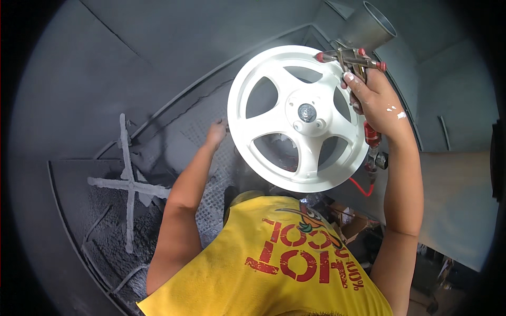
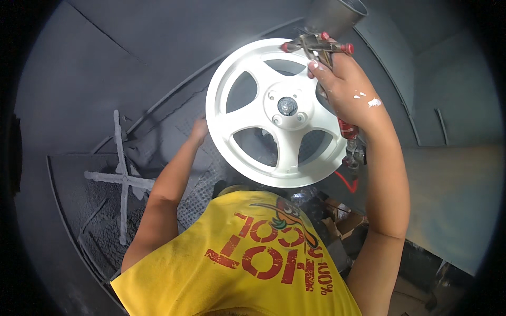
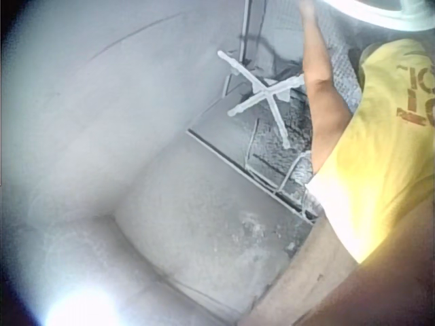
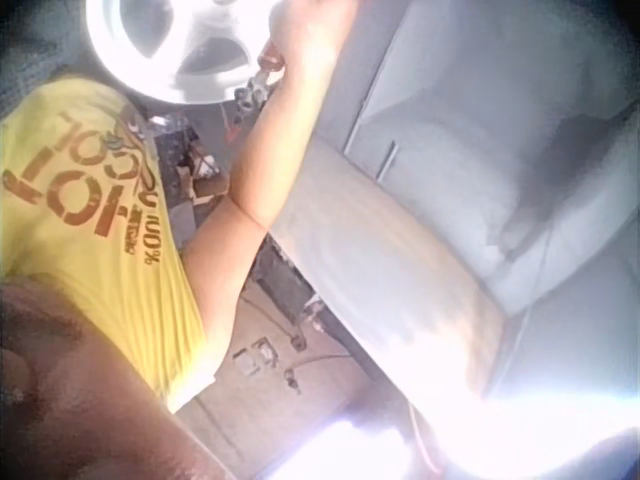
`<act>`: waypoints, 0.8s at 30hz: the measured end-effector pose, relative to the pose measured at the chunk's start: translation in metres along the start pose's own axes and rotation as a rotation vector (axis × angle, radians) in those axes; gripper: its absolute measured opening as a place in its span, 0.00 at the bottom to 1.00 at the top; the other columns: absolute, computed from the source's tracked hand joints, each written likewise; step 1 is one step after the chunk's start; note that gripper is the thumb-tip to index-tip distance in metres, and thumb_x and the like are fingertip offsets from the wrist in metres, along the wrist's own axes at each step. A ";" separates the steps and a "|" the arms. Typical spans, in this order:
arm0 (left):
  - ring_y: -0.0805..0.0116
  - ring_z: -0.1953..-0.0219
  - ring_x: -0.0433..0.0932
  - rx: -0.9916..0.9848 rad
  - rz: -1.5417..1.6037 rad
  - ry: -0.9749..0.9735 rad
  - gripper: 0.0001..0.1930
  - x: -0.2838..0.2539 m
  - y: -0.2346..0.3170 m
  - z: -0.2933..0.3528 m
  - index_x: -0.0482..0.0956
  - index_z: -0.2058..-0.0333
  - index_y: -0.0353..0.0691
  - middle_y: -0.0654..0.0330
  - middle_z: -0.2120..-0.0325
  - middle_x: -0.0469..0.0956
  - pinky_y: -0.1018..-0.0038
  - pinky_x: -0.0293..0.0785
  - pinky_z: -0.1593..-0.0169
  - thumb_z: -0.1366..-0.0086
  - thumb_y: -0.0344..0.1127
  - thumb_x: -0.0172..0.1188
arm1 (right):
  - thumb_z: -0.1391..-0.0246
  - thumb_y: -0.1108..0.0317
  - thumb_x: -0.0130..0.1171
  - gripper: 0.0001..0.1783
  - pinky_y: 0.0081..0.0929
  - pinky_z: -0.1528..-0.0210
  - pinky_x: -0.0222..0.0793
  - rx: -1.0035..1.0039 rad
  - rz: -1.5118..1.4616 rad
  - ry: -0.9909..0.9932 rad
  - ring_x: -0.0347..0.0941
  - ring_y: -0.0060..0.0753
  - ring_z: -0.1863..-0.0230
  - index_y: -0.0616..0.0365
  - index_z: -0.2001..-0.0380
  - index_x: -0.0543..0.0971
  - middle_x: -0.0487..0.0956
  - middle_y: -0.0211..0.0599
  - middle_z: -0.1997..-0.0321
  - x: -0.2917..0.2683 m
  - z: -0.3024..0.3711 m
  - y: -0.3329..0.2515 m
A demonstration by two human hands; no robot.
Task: The person paints a rim using a spray gun by hand.
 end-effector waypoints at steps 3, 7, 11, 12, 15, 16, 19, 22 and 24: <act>0.65 0.58 0.82 0.061 0.112 -0.083 0.22 0.007 0.006 -0.017 0.73 0.43 0.27 0.51 0.57 0.83 0.71 0.76 0.53 0.30 0.37 0.53 | 0.35 0.55 0.53 0.22 0.39 0.61 0.66 -0.029 -0.023 -0.044 0.71 0.45 0.67 0.69 0.68 0.75 0.74 0.50 0.70 0.004 0.000 -0.013; 0.64 0.58 0.82 0.076 0.250 -0.155 0.18 0.028 -0.004 -0.024 0.77 0.48 0.30 0.52 0.57 0.83 0.70 0.77 0.54 0.31 0.35 0.54 | 0.34 0.59 0.50 0.21 0.44 0.58 0.67 -0.131 0.297 0.145 0.71 0.54 0.65 0.71 0.69 0.73 0.74 0.56 0.67 0.005 -0.019 0.009; 0.64 0.59 0.82 0.030 0.484 -0.191 0.17 0.021 -0.060 -0.055 0.79 0.49 0.29 0.50 0.56 0.83 0.69 0.78 0.55 0.33 0.33 0.56 | 0.33 0.61 0.48 0.20 0.49 0.54 0.67 -0.120 0.377 0.202 0.73 0.62 0.59 0.73 0.68 0.73 0.75 0.61 0.62 0.003 -0.021 0.016; 0.64 0.58 0.82 0.024 0.489 -0.204 0.17 0.023 -0.058 -0.054 0.79 0.49 0.29 0.50 0.56 0.82 0.69 0.78 0.55 0.34 0.33 0.57 | 0.33 0.61 0.48 0.20 0.49 0.53 0.67 -0.100 0.396 0.226 0.73 0.63 0.58 0.73 0.67 0.73 0.76 0.62 0.61 0.000 -0.018 0.021; 0.64 0.58 0.82 0.094 0.274 -0.171 0.18 0.021 -0.054 -0.035 0.78 0.49 0.29 0.50 0.56 0.82 0.69 0.78 0.56 0.35 0.32 0.59 | 0.33 0.61 0.48 0.20 0.50 0.51 0.67 -0.054 0.418 0.245 0.73 0.66 0.55 0.74 0.65 0.74 0.77 0.64 0.59 -0.010 -0.012 0.040; 0.63 0.57 0.82 0.106 0.186 -0.156 0.18 0.025 -0.043 -0.021 0.78 0.49 0.28 0.49 0.55 0.82 0.69 0.78 0.56 0.35 0.32 0.59 | 0.33 0.61 0.48 0.20 0.50 0.51 0.67 -0.024 0.428 0.272 0.73 0.66 0.55 0.74 0.65 0.74 0.77 0.64 0.59 -0.015 -0.009 0.045; 0.62 0.56 0.82 0.033 0.086 -0.139 0.19 0.028 -0.009 0.034 0.77 0.47 0.28 0.48 0.54 0.81 0.69 0.78 0.54 0.33 0.32 0.56 | 0.34 0.61 0.50 0.19 0.49 0.50 0.66 0.051 0.430 0.318 0.73 0.67 0.54 0.74 0.64 0.74 0.77 0.65 0.60 -0.026 -0.001 0.062; 0.62 0.58 0.82 -0.037 0.119 -0.125 0.18 0.027 -0.034 0.050 0.76 0.47 0.29 0.48 0.57 0.82 0.69 0.77 0.55 0.30 0.33 0.51 | 0.35 0.62 0.50 0.19 0.49 0.50 0.66 0.068 0.365 0.346 0.73 0.67 0.54 0.73 0.64 0.74 0.77 0.65 0.59 -0.035 0.002 0.077; 0.65 0.62 0.81 -0.078 0.165 -0.151 0.17 0.030 -0.068 0.050 0.77 0.49 0.30 0.51 0.61 0.82 0.71 0.77 0.58 0.28 0.34 0.47 | 0.35 0.62 0.51 0.19 0.46 0.53 0.66 0.073 0.370 0.364 0.73 0.63 0.58 0.73 0.65 0.74 0.76 0.62 0.63 -0.038 0.006 0.083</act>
Point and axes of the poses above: each hand's wrist, its own z-axis away from the middle knuckle, its own x-axis out of the palm, y = z × x, the point moved 4 cm from there along -z, towards the middle knuckle
